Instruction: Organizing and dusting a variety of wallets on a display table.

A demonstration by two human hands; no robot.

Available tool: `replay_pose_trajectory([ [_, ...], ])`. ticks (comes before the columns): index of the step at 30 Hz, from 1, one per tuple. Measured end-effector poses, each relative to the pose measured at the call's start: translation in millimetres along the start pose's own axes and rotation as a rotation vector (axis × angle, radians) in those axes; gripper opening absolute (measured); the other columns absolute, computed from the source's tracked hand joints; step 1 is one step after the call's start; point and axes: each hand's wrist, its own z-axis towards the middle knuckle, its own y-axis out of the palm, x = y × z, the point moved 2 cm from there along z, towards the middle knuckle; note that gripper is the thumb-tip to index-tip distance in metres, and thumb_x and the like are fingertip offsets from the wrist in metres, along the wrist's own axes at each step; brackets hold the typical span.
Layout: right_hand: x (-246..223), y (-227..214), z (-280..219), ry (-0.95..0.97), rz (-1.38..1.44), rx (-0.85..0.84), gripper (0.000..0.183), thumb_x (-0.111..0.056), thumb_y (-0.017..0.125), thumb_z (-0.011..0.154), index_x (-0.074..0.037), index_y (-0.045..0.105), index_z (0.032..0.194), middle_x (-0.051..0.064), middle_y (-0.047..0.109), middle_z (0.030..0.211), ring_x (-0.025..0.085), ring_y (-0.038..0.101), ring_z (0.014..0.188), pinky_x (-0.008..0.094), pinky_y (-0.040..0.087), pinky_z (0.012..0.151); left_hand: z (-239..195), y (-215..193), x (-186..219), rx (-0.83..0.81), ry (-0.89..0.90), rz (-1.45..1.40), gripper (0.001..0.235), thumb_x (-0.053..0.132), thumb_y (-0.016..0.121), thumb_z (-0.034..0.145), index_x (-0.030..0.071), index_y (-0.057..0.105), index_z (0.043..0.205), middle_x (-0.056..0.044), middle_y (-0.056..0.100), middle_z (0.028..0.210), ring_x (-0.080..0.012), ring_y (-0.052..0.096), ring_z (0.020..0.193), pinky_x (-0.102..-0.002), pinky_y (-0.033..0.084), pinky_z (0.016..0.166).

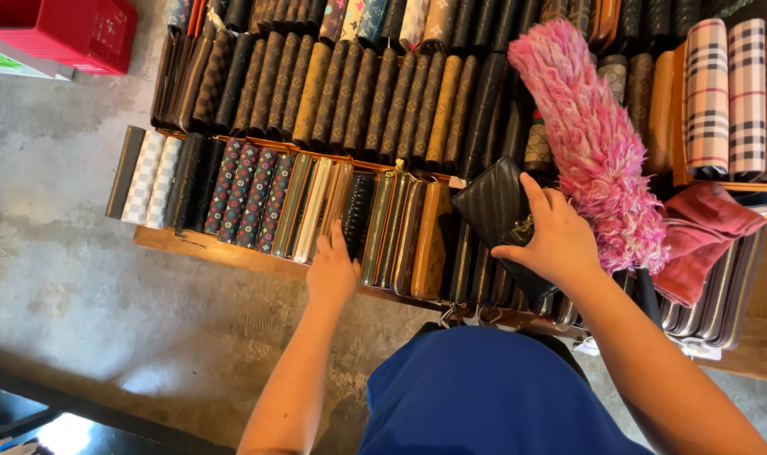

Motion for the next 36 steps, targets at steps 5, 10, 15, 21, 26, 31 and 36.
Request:
replay_pose_trajectory([
  [5, -3, -2, -1, 0.01, 0.0, 0.008, 0.127, -0.062, 0.085, 0.063, -0.025, 0.022, 0.167, 0.016, 0.05, 0.144, 0.038, 0.056, 0.132, 0.048, 0.05, 0.102, 13, 13, 1, 0.009, 0.016, 0.145, 0.081, 0.028, 0.064, 0.098, 0.001, 0.021, 0.161, -0.02, 0.048, 0.12, -0.0396, 0.07, 0.096, -0.052, 0.066, 0.069],
  [10, -3, -4, -3, 0.013, -0.002, 0.015, 0.128, -0.063, 0.085, 0.062, -0.026, 0.022, 0.167, 0.015, 0.051, 0.144, 0.037, 0.056, 0.132, 0.048, 0.05, 0.102, 13, 5, 4, 0.001, 0.008, 0.202, 0.08, 0.036, 0.055, 0.103, 0.004, 0.014, 0.164, -0.02, 0.046, 0.127, -0.0389, 0.069, 0.098, -0.054, 0.065, 0.069],
  [15, -3, -2, -8, 0.017, 0.067, 0.055, 0.131, -0.056, 0.09, 0.058, -0.029, 0.022, 0.167, 0.015, 0.048, 0.144, 0.039, 0.056, 0.131, 0.052, 0.051, 0.102, -13, -54, 53, 0.265, 0.118, -0.035, 0.071, 0.05, 0.065, 0.095, 0.009, 0.048, 0.151, -0.018, 0.056, 0.123, -0.0374, 0.065, 0.11, -0.053, 0.059, 0.084],
  [21, -38, -6, -16, -0.014, 0.495, 0.13, 0.126, -0.039, 0.093, 0.061, -0.023, 0.023, 0.165, 0.022, 0.044, 0.145, 0.046, 0.047, 0.136, 0.058, 0.043, 0.109, -9, 13, 139, -0.227, 0.265, -0.994, 0.093, 0.061, 0.074, 0.083, 0.015, 0.038, 0.156, -0.02, 0.058, 0.141, -0.0402, 0.054, 0.134, -0.054, 0.046, 0.111],
  [26, -37, -2, -26, -0.037, 0.638, 0.06, 0.119, -0.034, 0.088, 0.072, -0.019, 0.017, 0.166, 0.027, 0.038, 0.152, 0.05, 0.042, 0.14, 0.06, 0.038, 0.112, -8, -12, 164, -0.15, 0.065, -1.575, 0.052, 0.032, 0.081, 0.086, 0.003, 0.06, 0.124, -0.011, 0.063, 0.105, -0.0225, 0.063, 0.097, -0.035, 0.055, 0.08],
  [31, 1, 22, -30, -0.207, 0.646, 0.104, 0.098, -0.027, 0.086, 0.077, -0.01, 0.036, 0.16, 0.023, 0.055, 0.139, 0.04, 0.063, 0.115, 0.045, 0.056, 0.092, 10, 2, 148, -0.104, -0.029, -1.481, 0.046, 0.038, 0.087, 0.083, 0.01, 0.068, 0.114, -0.003, 0.063, 0.087, -0.0158, 0.064, 0.082, -0.028, 0.056, 0.065],
  [36, 38, 10, -36, -0.308, -0.034, 0.76, 0.064, -0.036, 0.08, 0.086, -0.014, 0.064, 0.145, 0.014, 0.054, 0.141, 0.042, 0.046, 0.13, 0.055, 0.035, 0.112, 38, 37, 131, -0.03, 0.081, -1.218, 0.053, 0.046, 0.086, 0.082, 0.008, 0.072, 0.115, -0.014, 0.071, 0.096, -0.0265, 0.067, 0.093, -0.041, 0.055, 0.078],
])
